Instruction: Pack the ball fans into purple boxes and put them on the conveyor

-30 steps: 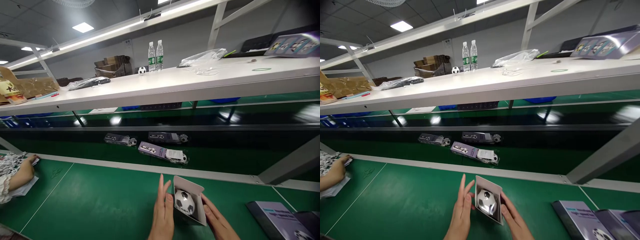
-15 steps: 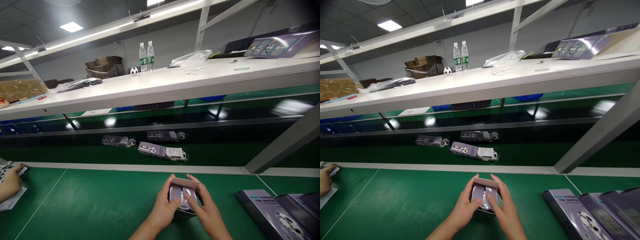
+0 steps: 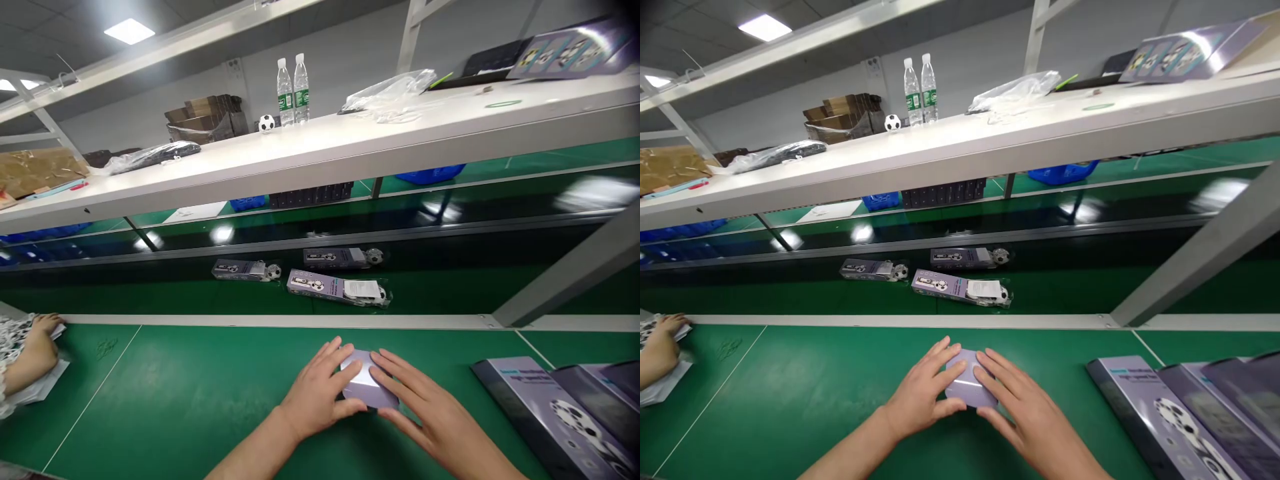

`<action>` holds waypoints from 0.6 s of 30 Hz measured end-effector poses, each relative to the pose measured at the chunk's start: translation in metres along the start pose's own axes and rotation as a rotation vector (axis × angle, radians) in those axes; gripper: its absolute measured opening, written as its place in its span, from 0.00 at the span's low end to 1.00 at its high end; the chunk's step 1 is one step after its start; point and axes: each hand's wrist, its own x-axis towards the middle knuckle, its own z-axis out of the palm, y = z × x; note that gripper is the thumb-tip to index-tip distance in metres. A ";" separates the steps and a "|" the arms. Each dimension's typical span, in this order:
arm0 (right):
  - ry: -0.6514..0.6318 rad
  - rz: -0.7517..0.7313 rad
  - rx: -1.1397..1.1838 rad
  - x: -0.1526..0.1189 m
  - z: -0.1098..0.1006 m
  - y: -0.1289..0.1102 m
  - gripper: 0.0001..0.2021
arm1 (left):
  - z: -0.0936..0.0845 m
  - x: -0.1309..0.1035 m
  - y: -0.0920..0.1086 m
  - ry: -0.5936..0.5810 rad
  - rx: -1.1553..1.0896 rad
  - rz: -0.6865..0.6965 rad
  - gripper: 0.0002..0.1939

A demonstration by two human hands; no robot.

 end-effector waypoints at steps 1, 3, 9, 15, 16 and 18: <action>0.023 -0.010 -0.001 0.001 0.002 0.000 0.22 | -0.001 0.001 0.001 0.006 0.023 0.002 0.28; 0.043 -0.031 0.012 0.004 0.001 0.000 0.18 | -0.002 0.004 0.004 0.022 0.064 0.012 0.25; -0.002 0.017 0.122 0.012 -0.011 0.003 0.16 | -0.006 0.009 0.014 0.085 0.108 -0.031 0.20; -0.135 0.093 0.243 0.010 -0.013 0.006 0.15 | -0.006 0.002 0.024 -0.010 0.143 -0.079 0.21; -0.161 0.075 0.227 0.009 -0.014 0.007 0.15 | -0.006 0.000 0.025 -0.020 0.146 -0.086 0.22; -0.195 -0.002 0.159 0.006 -0.016 0.009 0.17 | -0.004 -0.003 0.027 -0.022 0.166 -0.089 0.22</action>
